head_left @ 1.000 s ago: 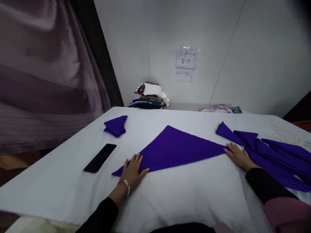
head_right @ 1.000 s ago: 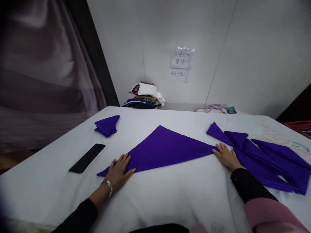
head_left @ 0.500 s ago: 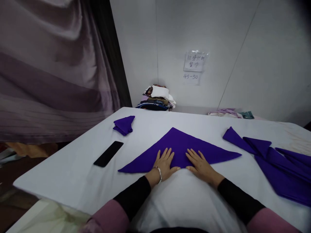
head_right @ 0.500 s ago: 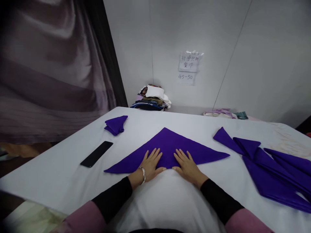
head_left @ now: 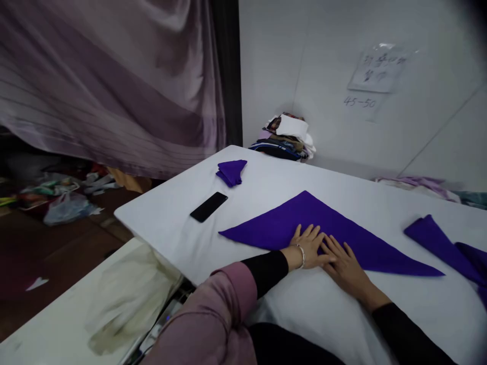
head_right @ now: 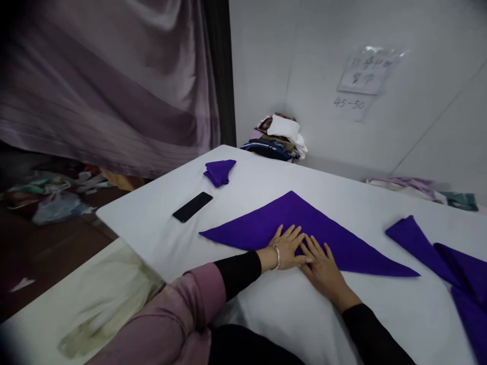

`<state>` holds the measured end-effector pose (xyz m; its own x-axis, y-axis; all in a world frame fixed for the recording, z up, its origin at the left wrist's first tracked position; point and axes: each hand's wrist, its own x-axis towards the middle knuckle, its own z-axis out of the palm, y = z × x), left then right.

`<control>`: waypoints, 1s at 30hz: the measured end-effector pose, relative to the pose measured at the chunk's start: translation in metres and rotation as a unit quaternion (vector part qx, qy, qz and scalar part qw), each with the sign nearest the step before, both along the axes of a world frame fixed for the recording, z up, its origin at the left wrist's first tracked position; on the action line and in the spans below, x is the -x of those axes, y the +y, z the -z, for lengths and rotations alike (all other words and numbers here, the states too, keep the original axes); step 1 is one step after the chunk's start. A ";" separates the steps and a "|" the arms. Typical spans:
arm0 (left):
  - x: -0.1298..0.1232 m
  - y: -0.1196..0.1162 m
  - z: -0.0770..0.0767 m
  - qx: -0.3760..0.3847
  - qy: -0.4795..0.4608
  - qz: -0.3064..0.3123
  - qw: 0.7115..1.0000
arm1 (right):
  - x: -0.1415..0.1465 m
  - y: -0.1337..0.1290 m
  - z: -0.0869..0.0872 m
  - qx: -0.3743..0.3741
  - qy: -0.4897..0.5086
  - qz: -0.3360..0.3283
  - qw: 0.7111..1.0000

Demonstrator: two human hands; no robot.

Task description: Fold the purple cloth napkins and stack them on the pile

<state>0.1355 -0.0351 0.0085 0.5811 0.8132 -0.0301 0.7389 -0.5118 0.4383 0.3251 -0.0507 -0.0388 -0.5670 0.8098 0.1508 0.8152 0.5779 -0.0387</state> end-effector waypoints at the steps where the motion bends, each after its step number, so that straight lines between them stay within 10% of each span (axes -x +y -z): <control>1: 0.003 0.003 0.003 0.002 0.005 -0.014 1.000 | 0.001 0.000 -0.001 0.002 -0.002 0.004 1.000; 22: 0.214 -0.015 0.001 -0.046 0.116 -0.253 0.959 | 0.003 -0.003 -0.004 0.010 -0.005 0.011 1.000; 30: 0.239 -0.035 -0.014 -0.116 0.102 -0.291 0.944 | 0.008 -0.004 -0.012 0.035 0.003 0.016 0.999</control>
